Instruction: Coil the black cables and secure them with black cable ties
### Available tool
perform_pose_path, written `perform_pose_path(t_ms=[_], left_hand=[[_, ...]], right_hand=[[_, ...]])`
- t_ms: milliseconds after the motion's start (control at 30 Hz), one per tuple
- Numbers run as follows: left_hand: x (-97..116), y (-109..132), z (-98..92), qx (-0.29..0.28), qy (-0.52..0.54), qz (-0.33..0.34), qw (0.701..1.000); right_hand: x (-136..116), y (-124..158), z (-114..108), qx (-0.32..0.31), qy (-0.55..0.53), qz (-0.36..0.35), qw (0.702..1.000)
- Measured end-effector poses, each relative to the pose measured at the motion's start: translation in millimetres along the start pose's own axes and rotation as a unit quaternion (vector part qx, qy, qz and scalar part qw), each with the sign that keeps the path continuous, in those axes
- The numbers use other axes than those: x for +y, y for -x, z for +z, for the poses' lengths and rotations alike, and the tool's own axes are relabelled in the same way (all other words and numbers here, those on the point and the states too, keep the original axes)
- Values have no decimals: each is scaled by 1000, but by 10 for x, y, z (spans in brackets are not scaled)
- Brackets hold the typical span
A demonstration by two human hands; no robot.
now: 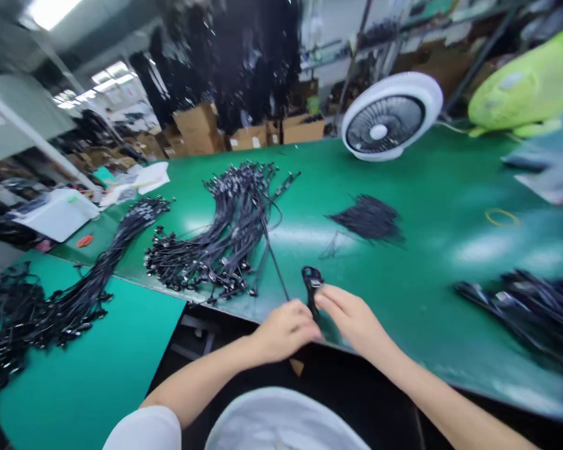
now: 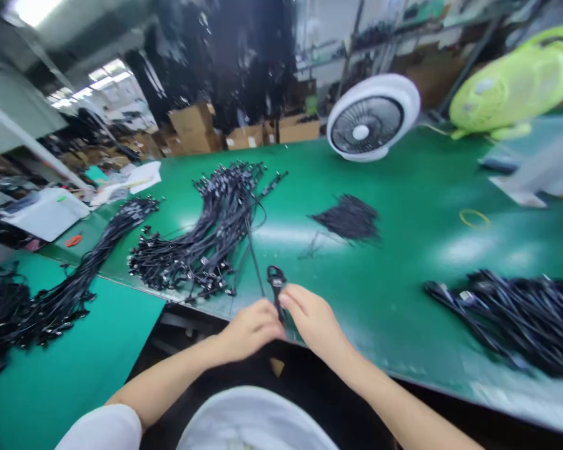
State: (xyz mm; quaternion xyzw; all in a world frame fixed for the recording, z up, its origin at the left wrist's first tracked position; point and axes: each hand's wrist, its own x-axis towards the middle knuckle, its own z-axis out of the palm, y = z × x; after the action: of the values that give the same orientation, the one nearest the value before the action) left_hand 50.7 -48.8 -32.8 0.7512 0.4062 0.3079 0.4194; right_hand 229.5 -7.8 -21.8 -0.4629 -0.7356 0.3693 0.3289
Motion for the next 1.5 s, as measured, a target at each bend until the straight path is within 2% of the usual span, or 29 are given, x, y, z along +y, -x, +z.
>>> perform_pose_path(t_ms=[100,200,267,333,400,467,567,633,700,800,867,933,1000,1033,1100,1133,1167,1267,1333,1367,1433,1500], left_hand=[[-25,17,24,104,121,-80,984],[-10,-28,-55,67,152,-125,978],[5,-68,-86,62,116,-128,983],[4,-101,-62,93,108,-127,982],[-26,-134,1,126,153,-134,971],[-76,-169,64,139,202,-141,959],[-127,-213,108,121,194,-123,966],[-128,-230,102,91,130,-97,982],[-120,-228,69,45,40,-70,996],[-144,-130,-75,-20,-105,-32,994],[-172,50,-246,8,-214,-27,976],[-201,323,-459,100,-344,-61,932],[-277,624,-692,140,-461,-117,869],[-350,756,-805,117,-505,-141,843],[-552,943,-994,65,-561,-175,806],[-654,996,-1058,59,-572,-177,799],[-734,1029,-1099,59,-570,-164,803],[-755,1055,-1128,84,-528,-124,836],[-607,1031,-1114,147,-500,-119,845],[-510,1006,-1105,186,-488,-123,844],[-317,936,-1088,259,-457,-134,840],[-153,843,-1069,259,-402,-152,865]], right_hand=[[-101,50,28,-24,-124,50,991],[-133,91,48,-64,-197,79,975],[-146,132,67,-58,-128,39,989],[-161,180,109,-5,41,-27,999],[-169,219,182,52,211,-71,974],[-170,238,274,67,300,-73,949],[-171,231,389,19,335,2,942],[-163,215,415,-37,345,55,936],[-127,209,379,-88,341,78,933],[44,245,157,-134,322,125,929],[259,302,-143,-114,332,207,913],[512,404,-561,-38,373,296,879],[737,553,-1040,63,430,354,828],[829,632,-1272,107,461,366,802],[979,758,-1667,154,517,364,760],[1046,793,-1815,159,537,361,746],[1109,807,-1926,156,552,362,735],[1237,783,-2059,127,560,392,719],[1230,776,-2048,102,555,392,726],[1195,782,-2036,94,553,390,730],[1069,778,-2005,98,567,391,718],[876,691,-1904,141,587,366,708]])
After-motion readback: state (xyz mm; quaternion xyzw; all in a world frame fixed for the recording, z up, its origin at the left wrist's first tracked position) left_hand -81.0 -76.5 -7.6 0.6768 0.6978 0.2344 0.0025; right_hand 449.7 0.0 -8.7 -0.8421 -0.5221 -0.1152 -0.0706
